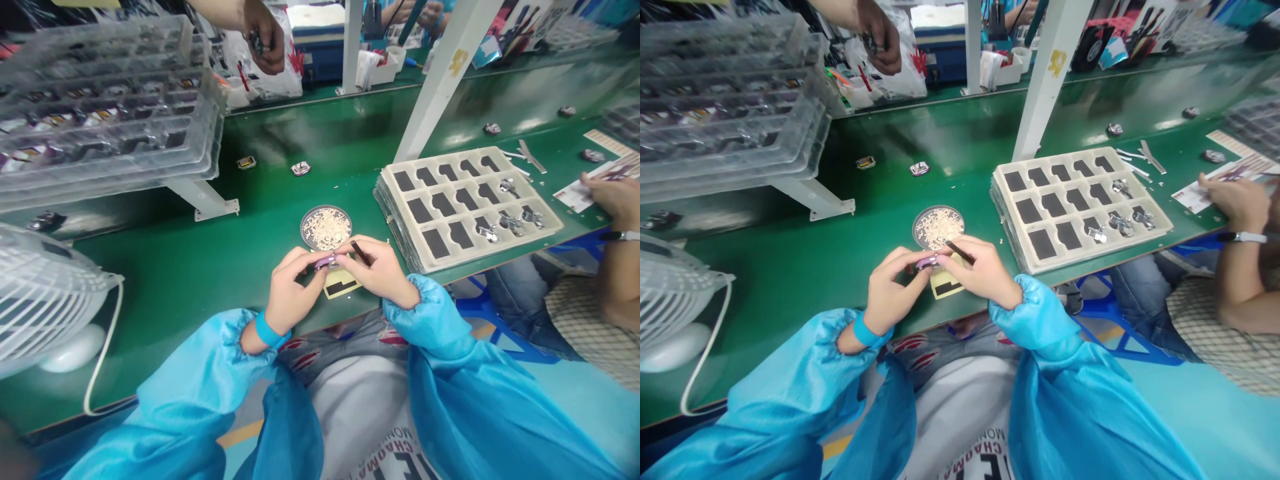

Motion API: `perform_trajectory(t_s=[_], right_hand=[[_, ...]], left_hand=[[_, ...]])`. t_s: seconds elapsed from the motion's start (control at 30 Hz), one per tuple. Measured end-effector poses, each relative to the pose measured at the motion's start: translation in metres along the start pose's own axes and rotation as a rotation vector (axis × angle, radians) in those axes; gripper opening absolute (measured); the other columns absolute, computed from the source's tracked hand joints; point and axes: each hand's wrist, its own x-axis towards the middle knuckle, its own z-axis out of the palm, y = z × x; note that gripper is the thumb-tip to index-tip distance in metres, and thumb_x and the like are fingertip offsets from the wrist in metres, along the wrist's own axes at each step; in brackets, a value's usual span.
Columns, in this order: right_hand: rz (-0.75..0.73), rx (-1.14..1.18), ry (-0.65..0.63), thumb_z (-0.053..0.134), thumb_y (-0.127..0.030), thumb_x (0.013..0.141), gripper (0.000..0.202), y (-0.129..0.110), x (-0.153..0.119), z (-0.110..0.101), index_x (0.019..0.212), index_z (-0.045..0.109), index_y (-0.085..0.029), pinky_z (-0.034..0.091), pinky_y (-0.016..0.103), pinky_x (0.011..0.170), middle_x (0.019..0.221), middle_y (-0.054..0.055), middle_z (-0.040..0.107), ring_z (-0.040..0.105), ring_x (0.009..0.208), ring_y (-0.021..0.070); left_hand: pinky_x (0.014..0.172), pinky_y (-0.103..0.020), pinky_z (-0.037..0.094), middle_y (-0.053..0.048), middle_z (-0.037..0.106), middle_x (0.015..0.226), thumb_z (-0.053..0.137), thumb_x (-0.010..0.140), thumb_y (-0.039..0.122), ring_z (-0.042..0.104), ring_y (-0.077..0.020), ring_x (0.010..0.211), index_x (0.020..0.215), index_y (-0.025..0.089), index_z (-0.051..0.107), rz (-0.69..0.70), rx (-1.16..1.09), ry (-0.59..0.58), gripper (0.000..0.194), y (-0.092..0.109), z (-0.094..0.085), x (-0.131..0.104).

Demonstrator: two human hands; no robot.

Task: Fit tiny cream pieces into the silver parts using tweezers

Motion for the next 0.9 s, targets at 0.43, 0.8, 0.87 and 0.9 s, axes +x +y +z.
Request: perform_trajectory(t_s=[0.43,0.8,0.87,0.9], right_hand=[[-0.235,-0.026,0.004,0.074,-0.022,0.089,0.010,0.013,-0.005,0.003,0.098,0.072,-0.021,0.056,0.032,0.082,0.099,0.007,0.066,0.066,0.094,0.0180],[-0.189,-0.175,-0.089,0.063,-0.026,0.096,0.009,0.018,-0.011,0.003,0.100,0.070,-0.024,0.054,0.029,0.083,0.108,0.006,0.066,0.066,0.098,0.0173],[-0.151,-0.197,-0.122,0.062,-0.026,0.097,0.009,0.017,-0.012,0.003,0.102,0.069,-0.024,0.054,0.028,0.082,0.110,0.006,0.065,0.066,0.097,0.0170],[-0.136,-0.203,-0.147,0.062,-0.026,0.097,0.009,0.017,-0.011,0.003,0.104,0.068,-0.023,0.054,0.028,0.081,0.111,0.006,0.064,0.066,0.096,0.0169]], left_hand=[[0.071,-0.027,0.047,-0.001,0.065,0.087,0.065,0.085,0.008,0.057,-0.0149,0.077,0.109,0.022,0.073,-0.021,0.008,-0.072,0.029,-0.004,0.002,0.000],[0.069,-0.026,0.046,0.000,0.063,0.084,0.066,0.084,0.010,0.054,-0.0140,0.073,0.109,0.021,0.072,-0.052,0.014,-0.111,0.028,-0.007,0.002,-0.001],[0.068,-0.026,0.045,0.000,0.063,0.083,0.066,0.085,0.012,0.054,-0.0141,0.073,0.108,0.021,0.072,-0.074,0.009,-0.111,0.026,-0.010,0.002,0.000],[0.067,-0.026,0.044,0.000,0.062,0.082,0.065,0.086,0.013,0.054,-0.0142,0.072,0.107,0.021,0.073,-0.094,0.004,-0.112,0.024,-0.012,0.002,0.001]])
